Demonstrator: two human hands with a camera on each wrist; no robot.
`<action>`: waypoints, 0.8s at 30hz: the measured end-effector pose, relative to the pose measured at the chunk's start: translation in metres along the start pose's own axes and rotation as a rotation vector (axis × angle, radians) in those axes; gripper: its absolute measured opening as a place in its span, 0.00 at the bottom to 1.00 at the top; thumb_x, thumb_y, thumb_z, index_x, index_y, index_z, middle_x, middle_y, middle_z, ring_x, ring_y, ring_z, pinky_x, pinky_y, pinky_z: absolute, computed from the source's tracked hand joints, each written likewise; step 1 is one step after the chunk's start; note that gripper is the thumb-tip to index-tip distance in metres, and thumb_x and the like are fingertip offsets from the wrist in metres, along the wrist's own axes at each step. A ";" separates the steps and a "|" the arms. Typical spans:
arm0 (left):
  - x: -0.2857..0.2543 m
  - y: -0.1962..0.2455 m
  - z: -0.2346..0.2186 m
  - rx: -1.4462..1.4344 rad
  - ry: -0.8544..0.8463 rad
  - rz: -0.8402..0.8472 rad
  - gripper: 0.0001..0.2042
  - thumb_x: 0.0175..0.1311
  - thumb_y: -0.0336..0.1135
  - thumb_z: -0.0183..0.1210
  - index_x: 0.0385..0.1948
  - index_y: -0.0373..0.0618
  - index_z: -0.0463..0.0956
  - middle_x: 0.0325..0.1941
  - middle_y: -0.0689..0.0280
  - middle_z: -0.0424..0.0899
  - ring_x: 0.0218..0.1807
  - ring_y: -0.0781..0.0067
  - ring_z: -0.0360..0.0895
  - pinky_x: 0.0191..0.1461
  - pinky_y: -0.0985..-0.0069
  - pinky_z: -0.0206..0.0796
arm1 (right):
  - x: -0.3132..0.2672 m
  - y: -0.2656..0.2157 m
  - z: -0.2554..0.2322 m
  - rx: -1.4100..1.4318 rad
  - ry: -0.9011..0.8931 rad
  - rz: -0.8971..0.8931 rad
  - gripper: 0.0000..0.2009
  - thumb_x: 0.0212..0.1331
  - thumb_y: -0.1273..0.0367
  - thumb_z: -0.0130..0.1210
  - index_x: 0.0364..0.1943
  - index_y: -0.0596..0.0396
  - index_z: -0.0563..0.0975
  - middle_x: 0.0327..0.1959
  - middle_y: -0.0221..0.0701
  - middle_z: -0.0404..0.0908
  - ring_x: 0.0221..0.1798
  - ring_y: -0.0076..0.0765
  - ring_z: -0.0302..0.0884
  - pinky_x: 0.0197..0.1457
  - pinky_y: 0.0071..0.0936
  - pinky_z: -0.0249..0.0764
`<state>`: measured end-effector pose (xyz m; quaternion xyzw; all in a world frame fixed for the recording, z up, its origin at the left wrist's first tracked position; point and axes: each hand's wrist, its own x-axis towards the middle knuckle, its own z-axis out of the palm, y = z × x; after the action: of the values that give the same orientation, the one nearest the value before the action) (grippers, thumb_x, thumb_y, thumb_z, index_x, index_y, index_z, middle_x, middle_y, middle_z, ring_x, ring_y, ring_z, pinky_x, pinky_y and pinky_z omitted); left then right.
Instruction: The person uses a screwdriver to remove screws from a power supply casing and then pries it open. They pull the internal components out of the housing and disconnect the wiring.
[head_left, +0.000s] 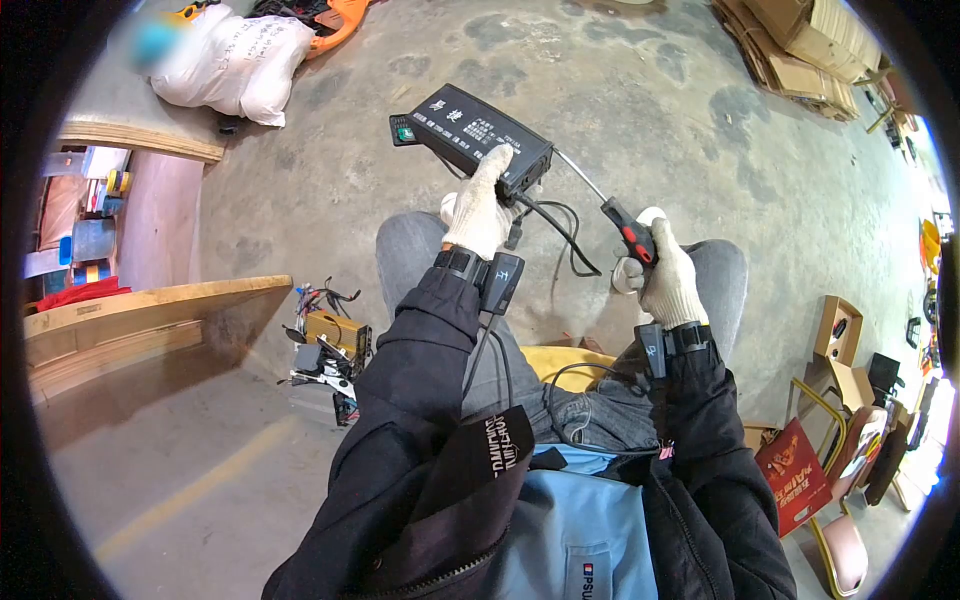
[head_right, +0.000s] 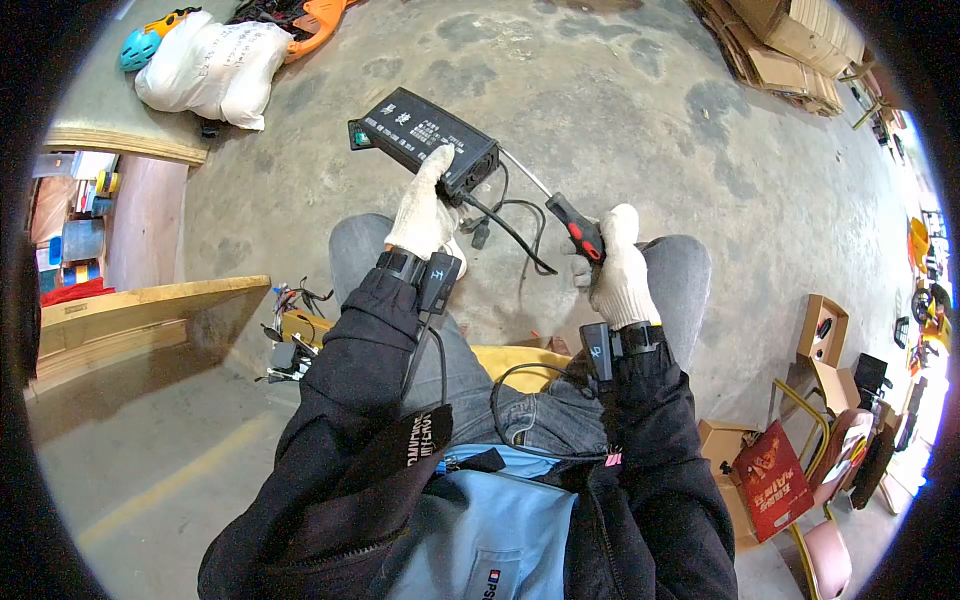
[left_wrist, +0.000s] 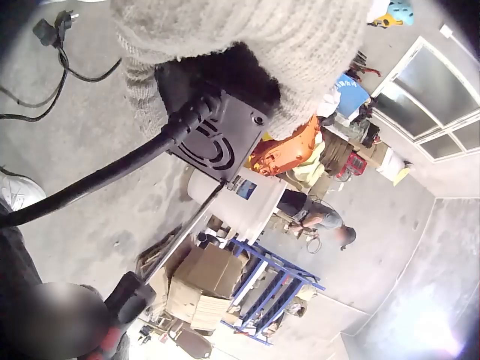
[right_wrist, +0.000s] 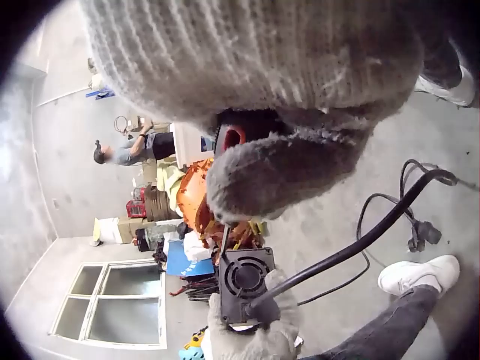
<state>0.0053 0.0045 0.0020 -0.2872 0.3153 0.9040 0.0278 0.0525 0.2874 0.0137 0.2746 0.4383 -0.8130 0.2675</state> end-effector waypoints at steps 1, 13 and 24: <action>0.000 0.000 0.000 0.000 0.000 0.000 0.15 0.67 0.33 0.69 0.51 0.39 0.79 0.49 0.57 0.87 0.44 0.62 0.88 0.43 0.59 0.86 | 0.003 0.001 -0.004 0.005 -0.024 0.037 0.20 0.74 0.60 0.59 0.61 0.59 0.75 0.45 0.36 0.80 0.36 0.32 0.79 0.42 0.26 0.77; -0.001 0.000 0.000 0.038 -0.011 -0.004 0.17 0.70 0.36 0.66 0.56 0.41 0.77 0.54 0.60 0.85 0.54 0.64 0.83 0.56 0.58 0.82 | 0.001 0.001 -0.001 0.090 0.017 -0.007 0.16 0.74 0.61 0.59 0.55 0.57 0.76 0.44 0.37 0.80 0.38 0.33 0.80 0.44 0.28 0.80; 0.000 0.000 0.001 -0.019 0.006 0.003 0.16 0.66 0.32 0.70 0.51 0.39 0.78 0.47 0.59 0.88 0.42 0.63 0.89 0.39 0.61 0.86 | 0.009 0.015 0.008 0.072 0.043 -0.272 0.18 0.76 0.58 0.55 0.57 0.58 0.76 0.42 0.39 0.85 0.29 0.34 0.79 0.31 0.28 0.77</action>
<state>0.0051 0.0051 0.0027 -0.2897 0.3075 0.9061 0.0226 0.0550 0.2718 0.0027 0.2394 0.4475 -0.8509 0.1354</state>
